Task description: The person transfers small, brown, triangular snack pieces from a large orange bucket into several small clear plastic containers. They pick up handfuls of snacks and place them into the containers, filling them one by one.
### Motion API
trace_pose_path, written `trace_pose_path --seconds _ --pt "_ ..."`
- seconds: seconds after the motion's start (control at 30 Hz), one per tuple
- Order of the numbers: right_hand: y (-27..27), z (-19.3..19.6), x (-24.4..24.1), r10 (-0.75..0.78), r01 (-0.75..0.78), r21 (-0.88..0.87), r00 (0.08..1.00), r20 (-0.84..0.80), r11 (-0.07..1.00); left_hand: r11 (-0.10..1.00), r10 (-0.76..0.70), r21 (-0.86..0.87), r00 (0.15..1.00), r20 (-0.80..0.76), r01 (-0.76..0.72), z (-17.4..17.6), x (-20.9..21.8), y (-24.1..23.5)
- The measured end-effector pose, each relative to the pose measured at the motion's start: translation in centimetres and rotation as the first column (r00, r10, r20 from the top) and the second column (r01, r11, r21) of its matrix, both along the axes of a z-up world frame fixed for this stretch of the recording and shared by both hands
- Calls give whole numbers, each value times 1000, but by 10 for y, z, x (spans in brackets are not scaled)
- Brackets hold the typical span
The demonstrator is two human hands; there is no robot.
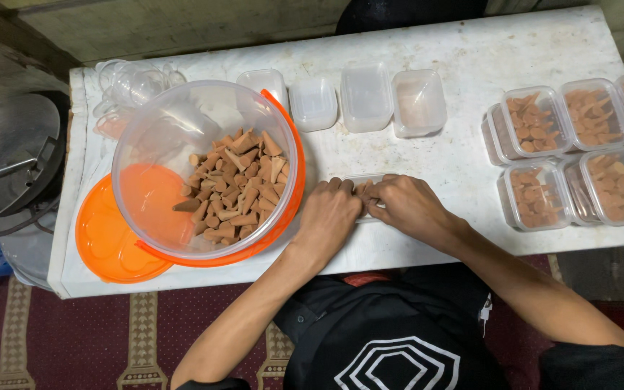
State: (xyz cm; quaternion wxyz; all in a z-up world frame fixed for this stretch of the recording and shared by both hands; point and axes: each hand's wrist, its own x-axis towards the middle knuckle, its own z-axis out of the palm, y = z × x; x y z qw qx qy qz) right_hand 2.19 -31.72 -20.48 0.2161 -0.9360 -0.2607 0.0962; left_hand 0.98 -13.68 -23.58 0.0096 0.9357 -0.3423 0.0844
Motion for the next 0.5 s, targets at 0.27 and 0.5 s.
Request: trace_pose_path --seconds 0.27,0.5 --pt "-1 -7 -2 -18 18 20 1000 -13 1000 999 18 29 1000 -15 -18 19 -3 1" --pt "-2 1 -4 -23 24 21 998 -58 999 999 33 16 996 -87 -32 26 -5 5"
